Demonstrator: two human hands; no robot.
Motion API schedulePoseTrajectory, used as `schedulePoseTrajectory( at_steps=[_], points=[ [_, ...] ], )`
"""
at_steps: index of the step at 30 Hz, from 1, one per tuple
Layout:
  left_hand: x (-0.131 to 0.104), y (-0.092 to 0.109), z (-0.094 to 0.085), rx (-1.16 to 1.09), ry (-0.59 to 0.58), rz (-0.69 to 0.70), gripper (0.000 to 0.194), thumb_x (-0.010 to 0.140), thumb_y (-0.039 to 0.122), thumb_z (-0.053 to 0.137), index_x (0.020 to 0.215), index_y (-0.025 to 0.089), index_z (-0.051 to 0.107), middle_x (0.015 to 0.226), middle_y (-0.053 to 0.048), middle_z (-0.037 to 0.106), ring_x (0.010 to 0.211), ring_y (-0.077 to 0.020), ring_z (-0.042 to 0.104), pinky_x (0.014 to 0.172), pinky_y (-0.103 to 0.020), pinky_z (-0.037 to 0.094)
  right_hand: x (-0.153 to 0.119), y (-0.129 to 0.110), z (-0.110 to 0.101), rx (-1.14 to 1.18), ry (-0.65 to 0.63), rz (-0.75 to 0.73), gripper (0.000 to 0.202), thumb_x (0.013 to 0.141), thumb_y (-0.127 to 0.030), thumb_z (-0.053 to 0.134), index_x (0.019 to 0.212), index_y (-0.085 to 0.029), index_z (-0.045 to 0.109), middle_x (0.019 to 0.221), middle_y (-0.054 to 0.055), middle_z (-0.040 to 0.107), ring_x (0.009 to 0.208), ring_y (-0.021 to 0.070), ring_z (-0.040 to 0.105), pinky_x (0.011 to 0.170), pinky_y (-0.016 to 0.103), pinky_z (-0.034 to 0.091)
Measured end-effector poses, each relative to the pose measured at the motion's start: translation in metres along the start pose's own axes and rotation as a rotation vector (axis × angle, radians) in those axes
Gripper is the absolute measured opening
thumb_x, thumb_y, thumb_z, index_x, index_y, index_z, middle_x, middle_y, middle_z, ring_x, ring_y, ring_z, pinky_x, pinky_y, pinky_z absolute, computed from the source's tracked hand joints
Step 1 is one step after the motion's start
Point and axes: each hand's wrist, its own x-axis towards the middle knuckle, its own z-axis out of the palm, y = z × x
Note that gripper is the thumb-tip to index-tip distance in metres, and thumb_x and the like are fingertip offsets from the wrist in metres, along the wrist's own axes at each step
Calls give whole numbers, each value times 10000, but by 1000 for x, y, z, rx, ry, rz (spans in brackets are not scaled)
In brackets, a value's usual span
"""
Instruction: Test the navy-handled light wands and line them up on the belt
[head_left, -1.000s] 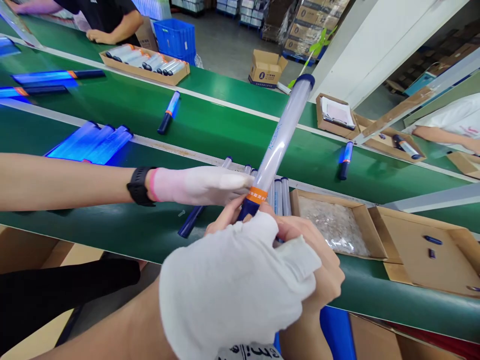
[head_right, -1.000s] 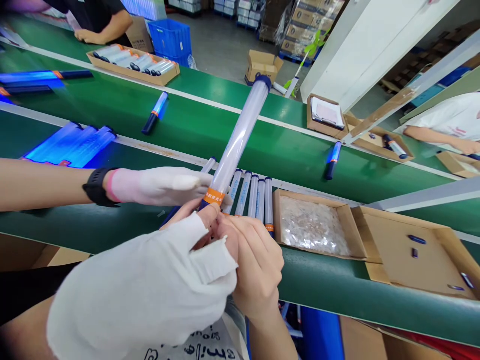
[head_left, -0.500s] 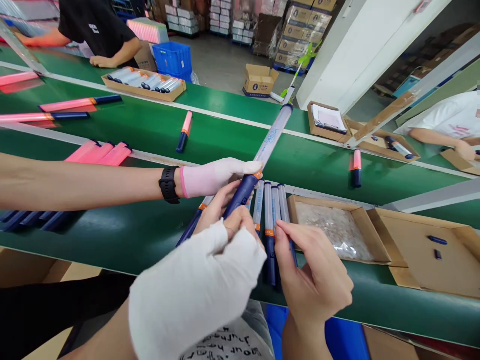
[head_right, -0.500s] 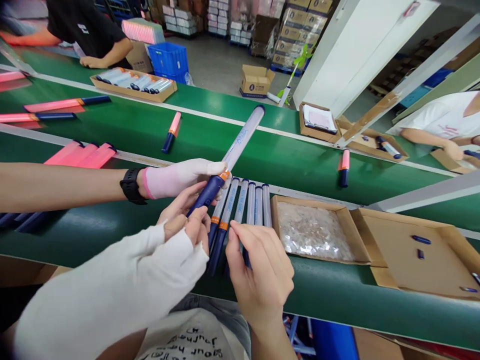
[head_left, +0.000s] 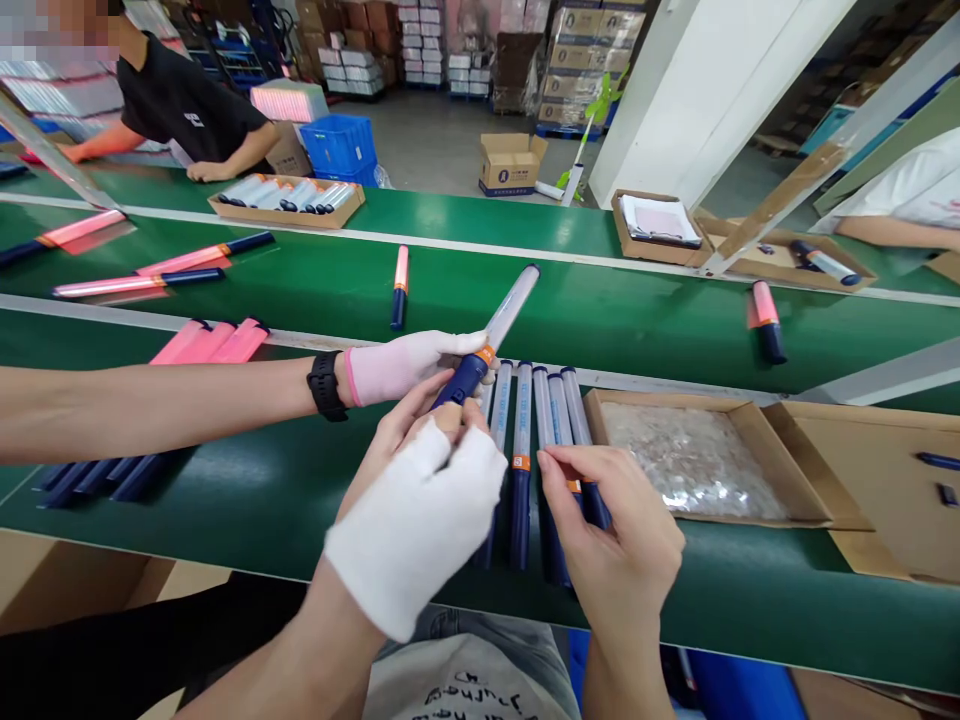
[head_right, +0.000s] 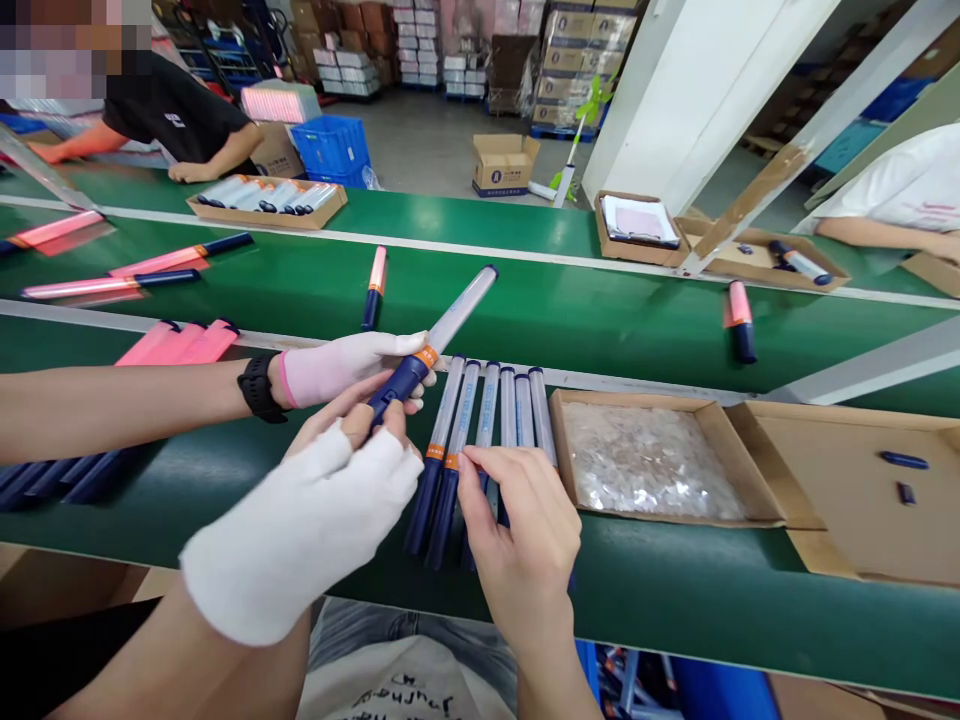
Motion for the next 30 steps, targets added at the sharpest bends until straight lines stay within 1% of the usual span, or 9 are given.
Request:
schedulePoseTrajectory(
  at_steps=[1, 3, 5, 6, 11, 17, 19, 24, 30],
  points=[
    [2, -5, -1, -25, 11, -16, 371, 981, 376, 646, 1322, 247, 716, 1401, -65, 726, 1498, -347, 556, 1301, -594, 394, 0, 0, 0, -2, -5, 4, 240, 927, 21, 729, 1067, -168, 682, 938, 20, 720, 862, 113, 665, 809, 275, 554],
    [8, -11, -6, -7, 10, -11, 448, 1004, 400, 623, 1419, 240, 673, 1520, -62, 662, 1486, -309, 573, 1316, -507, 412, 0, 1, 1, -1, -14, 10, 231, 937, 12, 721, 1072, -170, 680, 945, 19, 719, 868, 112, 664, 816, 273, 553],
    [12, -12, -11, -9, 22, -8, 461, 993, 392, 656, 1425, 234, 682, 1565, -57, 631, 1505, -292, 551, 1332, -430, 390, 1, 2, 1, 7, -18, 10, 236, 938, 13, 717, 1081, -171, 680, 949, 19, 717, 875, 112, 664, 817, 269, 554],
    [13, -11, -13, -12, 20, -8, 452, 989, 383, 667, 1414, 231, 694, 1565, -53, 633, 1517, -292, 536, 1330, -415, 384, 1, 2, 1, 11, -22, 7, 243, 936, 16, 717, 1086, -172, 681, 951, 18, 717, 876, 111, 663, 815, 266, 554],
    [12, -5, -14, -53, 35, 2, 418, 987, 366, 676, 1372, 214, 734, 1556, -47, 644, 1549, -299, 493, 1319, -401, 366, 1, 5, 1, 8, -28, 7, 257, 929, 19, 724, 1095, -174, 689, 962, 21, 724, 874, 112, 665, 807, 262, 554],
    [5, -8, -12, -118, 15, 20, 364, 1023, 330, 647, 1361, 251, 756, 1553, -23, 648, 1511, -255, 534, 1286, -351, 408, -1, 7, -1, 18, -24, 6, 255, 927, 25, 721, 1089, -168, 687, 951, 23, 720, 871, 113, 666, 809, 268, 560],
    [5, -10, -13, -110, 22, 8, 368, 1024, 341, 647, 1366, 257, 755, 1559, -21, 642, 1512, -259, 533, 1289, -362, 410, -2, 8, -2, 8, -22, 3, 251, 925, 23, 725, 1083, -168, 686, 948, 22, 721, 868, 113, 670, 809, 269, 564],
    [4, -15, -16, -34, 42, -18, 427, 1015, 399, 648, 1399, 237, 744, 1598, -48, 604, 1548, -306, 487, 1336, -442, 343, -4, 13, -3, 2, -18, 23, 235, 934, 3, 725, 1078, -180, 696, 939, 16, 724, 849, 115, 677, 789, 271, 573],
    [3, -12, -16, -39, 13, -31, 411, 1004, 389, 668, 1382, 254, 754, 1562, -35, 638, 1536, -313, 504, 1320, -431, 369, -4, 15, -3, -24, -7, 28, 230, 936, -10, 729, 1074, -191, 698, 936, 16, 731, 832, 128, 687, 773, 281, 569]
  ],
)
